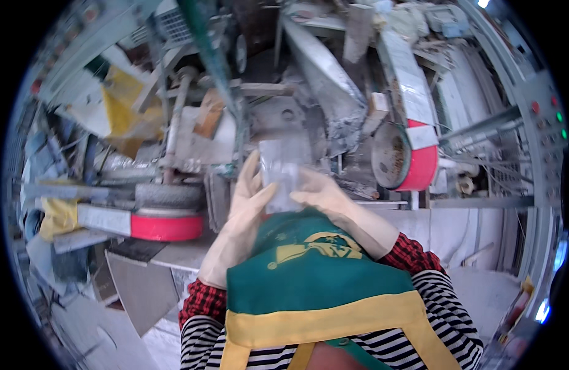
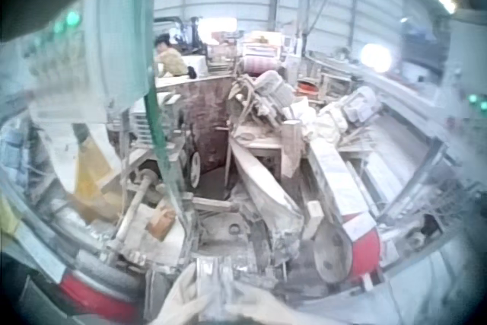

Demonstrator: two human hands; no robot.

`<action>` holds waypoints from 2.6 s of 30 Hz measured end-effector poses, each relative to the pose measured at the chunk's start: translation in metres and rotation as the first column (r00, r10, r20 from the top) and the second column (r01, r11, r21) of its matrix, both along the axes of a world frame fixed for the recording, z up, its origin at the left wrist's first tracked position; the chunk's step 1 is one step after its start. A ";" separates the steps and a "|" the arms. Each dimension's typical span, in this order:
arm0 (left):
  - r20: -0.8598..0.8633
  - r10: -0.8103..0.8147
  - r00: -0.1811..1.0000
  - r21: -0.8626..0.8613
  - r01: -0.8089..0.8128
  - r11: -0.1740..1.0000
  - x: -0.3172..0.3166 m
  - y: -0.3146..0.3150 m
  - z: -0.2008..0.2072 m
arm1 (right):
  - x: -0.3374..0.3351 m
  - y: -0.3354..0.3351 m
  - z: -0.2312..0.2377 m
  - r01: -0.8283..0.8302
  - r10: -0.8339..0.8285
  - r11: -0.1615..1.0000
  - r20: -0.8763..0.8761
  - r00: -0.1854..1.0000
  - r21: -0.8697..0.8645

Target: The person repeatedly picks up small rectangular tiles and rubs their surfaces against a rotating red sanding drum on a machine. The person handles the tiles one at a time, flipping them to sand multiple sides, then places them aside. The process is continuous throughout the clip.

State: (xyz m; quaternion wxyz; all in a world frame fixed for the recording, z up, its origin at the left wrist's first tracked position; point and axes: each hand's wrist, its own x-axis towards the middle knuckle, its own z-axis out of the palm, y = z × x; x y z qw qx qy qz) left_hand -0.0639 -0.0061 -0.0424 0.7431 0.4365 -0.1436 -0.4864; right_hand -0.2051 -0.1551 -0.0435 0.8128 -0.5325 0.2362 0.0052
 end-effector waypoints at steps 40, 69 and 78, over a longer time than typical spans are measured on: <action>-0.062 -0.341 0.938 0.264 0.345 0.901 -0.019 -0.087 0.013 | -0.129 -0.231 -0.044 -0.105 -0.635 -0.344 0.149 0.758 -0.933; -0.025 0.016 1.000 0.404 -0.005 0.915 -0.001 -0.075 0.013 | -0.115 -0.339 -0.098 -0.071 -0.665 -0.315 0.167 0.728 -0.946; -0.021 -0.068 0.997 0.344 0.071 0.936 0.001 -0.079 0.025 | -0.128 -0.373 -0.102 0.209 -0.670 -0.437 0.472 0.574 -0.875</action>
